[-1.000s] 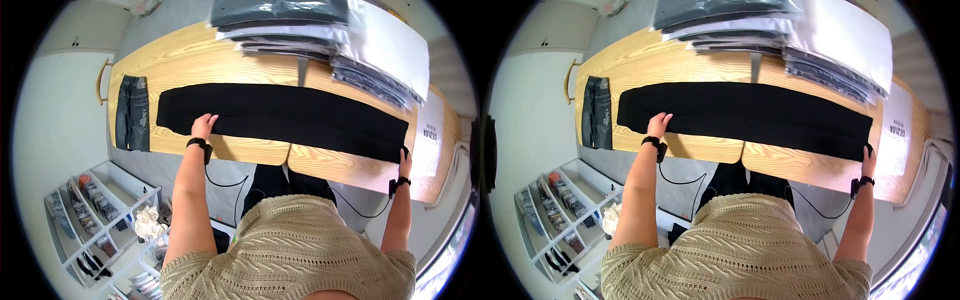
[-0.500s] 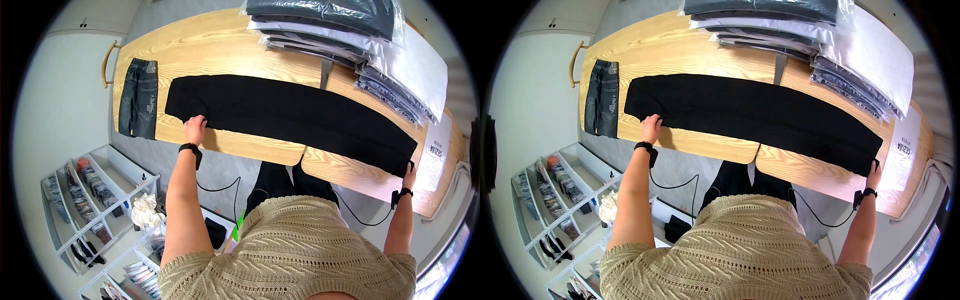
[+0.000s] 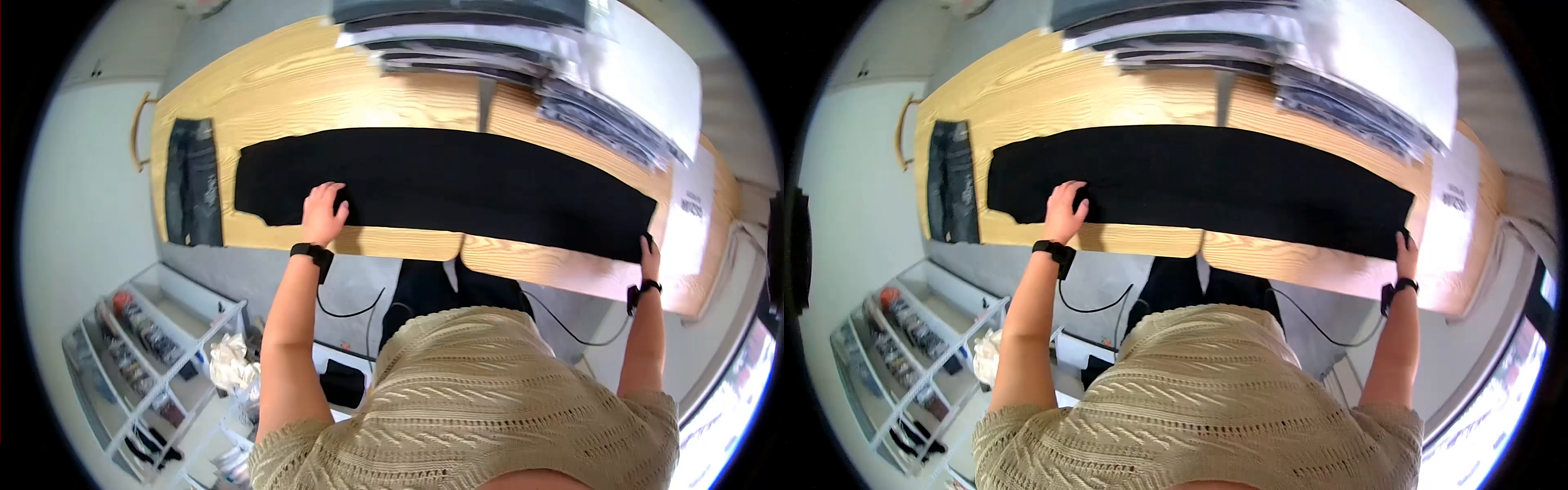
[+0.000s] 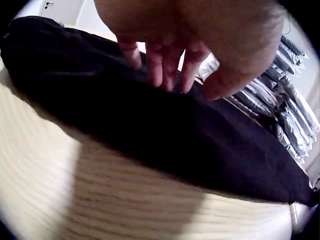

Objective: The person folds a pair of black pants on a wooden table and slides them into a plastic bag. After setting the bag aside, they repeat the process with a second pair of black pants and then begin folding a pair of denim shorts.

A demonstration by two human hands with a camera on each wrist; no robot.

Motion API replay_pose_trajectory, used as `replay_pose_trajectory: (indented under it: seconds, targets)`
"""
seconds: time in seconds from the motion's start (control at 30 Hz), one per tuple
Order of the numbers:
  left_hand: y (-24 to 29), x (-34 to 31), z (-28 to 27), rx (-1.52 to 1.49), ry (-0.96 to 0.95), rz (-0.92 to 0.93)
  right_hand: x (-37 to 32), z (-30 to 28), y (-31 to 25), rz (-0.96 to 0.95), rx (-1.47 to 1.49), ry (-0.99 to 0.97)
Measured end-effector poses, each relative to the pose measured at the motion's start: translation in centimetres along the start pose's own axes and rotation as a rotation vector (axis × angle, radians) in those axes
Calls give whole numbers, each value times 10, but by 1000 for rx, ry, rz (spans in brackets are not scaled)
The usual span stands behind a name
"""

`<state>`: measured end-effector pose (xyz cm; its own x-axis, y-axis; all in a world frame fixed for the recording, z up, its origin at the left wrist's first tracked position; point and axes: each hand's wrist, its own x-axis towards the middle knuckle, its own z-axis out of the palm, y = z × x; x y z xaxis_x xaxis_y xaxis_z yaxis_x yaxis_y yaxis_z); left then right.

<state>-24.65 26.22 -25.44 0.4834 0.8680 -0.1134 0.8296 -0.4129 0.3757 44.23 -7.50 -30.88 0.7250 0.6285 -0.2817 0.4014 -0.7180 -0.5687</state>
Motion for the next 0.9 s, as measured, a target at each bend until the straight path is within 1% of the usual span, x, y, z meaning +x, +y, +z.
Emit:
replay_pose_trajectory:
  seconds: [0.03, 0.07, 0.1, 0.13, 0.17, 0.23, 0.3, 0.37, 0.43, 0.47, 0.53, 0.57, 0.63, 0.7, 0.77, 0.8, 0.87, 0.9]
  targets:
    - [3, 4, 9, 20, 41, 24, 2, -3, 4, 28, 57, -91]
    - [6, 8, 15, 17, 78, 15, 0, -6, -4, 106, 43, -108]
    - [6, 10, 23, -7, 85, -38, -2, -9, -9, 35, -35, -112]
    - [-5, 10, 34, -8, 95, -18, 2, -10, 7, 195, 54, -166]
    - [-14, 9, 40, 58, 75, -19, -3, -10, 8, 141, 153, -134]
    - [-20, 9, 42, -54, 87, -57, -12, -10, -3, 135, 268, -93]
    - [-12, 15, 27, -108, 86, -53, -14, -15, -10, 221, 261, -138]
    - [-5, 21, 20, -121, 122, -74, -14, -14, -15, 257, 246, -135]
    - [-3, 27, 21, -126, 118, -76, -16, -12, -17, 244, 290, -99]
    - [-5, 29, 25, -82, 97, -76, -14, -12, -11, 250, 290, -92]
    - [-9, 33, 31, 20, 63, -92, -10, -9, 0, 155, 181, -33]
    - [-11, 34, 35, 16, 62, -84, -12, -11, 0, 159, 179, -25]
    - [-17, 35, 40, 20, 74, -102, -13, -11, -2, 165, 79, -28]
    - [-13, 35, 38, 26, 77, -109, -14, -9, -5, 175, 65, -5]
    - [-6, 35, 34, 61, 93, -162, -12, -4, -7, 127, -177, 51]
    - [10, 35, 26, 66, 94, -162, -14, -1, -15, 126, -172, 49]
    - [38, 37, 12, 347, 236, -200, -17, 7, -23, 128, -292, 296]
    - [34, 39, 12, 356, 240, -201, -18, 8, -24, 125, -284, 293]
